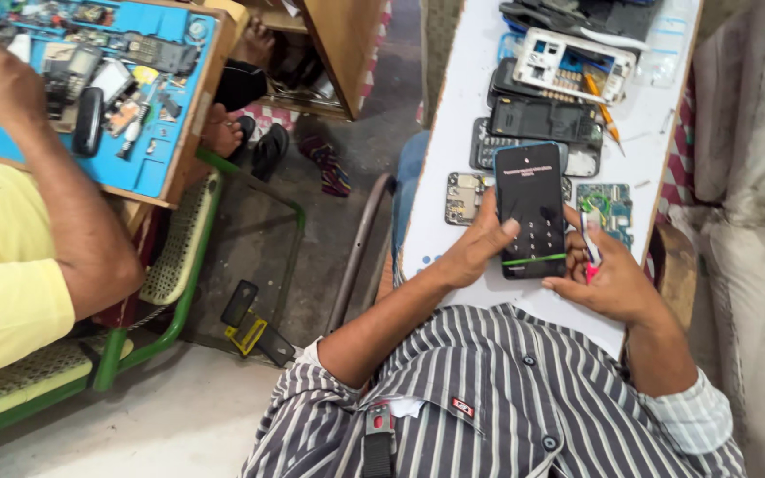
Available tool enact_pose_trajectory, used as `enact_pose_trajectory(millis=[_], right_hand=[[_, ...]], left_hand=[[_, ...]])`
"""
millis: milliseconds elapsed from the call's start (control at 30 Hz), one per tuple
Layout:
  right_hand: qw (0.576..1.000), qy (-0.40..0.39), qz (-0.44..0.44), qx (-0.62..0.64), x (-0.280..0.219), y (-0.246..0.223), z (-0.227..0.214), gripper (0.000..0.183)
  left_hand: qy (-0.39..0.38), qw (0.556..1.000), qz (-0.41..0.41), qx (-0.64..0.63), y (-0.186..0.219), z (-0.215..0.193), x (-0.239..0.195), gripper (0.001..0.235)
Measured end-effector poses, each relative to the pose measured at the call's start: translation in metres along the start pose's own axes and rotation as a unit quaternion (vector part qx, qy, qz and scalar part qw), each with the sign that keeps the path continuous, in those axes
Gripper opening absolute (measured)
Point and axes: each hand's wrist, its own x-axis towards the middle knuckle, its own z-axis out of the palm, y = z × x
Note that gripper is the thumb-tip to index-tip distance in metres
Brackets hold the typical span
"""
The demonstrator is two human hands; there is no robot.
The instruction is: The person holds a smartphone and uses a toothbrush to scrub the screen and edges. They repeatedly wipe the display and sides, turning the phone over to clean different areas. The person also briefly interacts with the touchscreen while cleaning.
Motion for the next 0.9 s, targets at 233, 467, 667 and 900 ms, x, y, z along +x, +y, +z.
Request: enact_pose_trajectory(millis=[233, 467, 667, 900], right_hand=[[1.0, -0.005, 0.013, -0.007, -0.002, 0.005, -0.005, 0.118], [0.992, -0.082, -0.016, 0.098, -0.002, 0.017, -0.022, 0.115], [0.987, -0.075, 0.009, 0.139, -0.002, 0.019, -0.024, 0.112], [0.989, -0.067, -0.002, 0.13, -0.001, 0.038, -0.029, 0.114]], left_hand=[[-0.023, 0.998, 0.019, -0.047, 0.002, 0.007, -0.001, 0.081], [-0.013, 0.994, -0.069, -0.079, 0.002, 0.0, -0.004, 0.084], [-0.046, 0.995, -0.07, -0.061, 0.012, -0.006, -0.013, 0.079], [0.003, 0.996, -0.081, -0.029, 0.013, -0.007, -0.014, 0.075]])
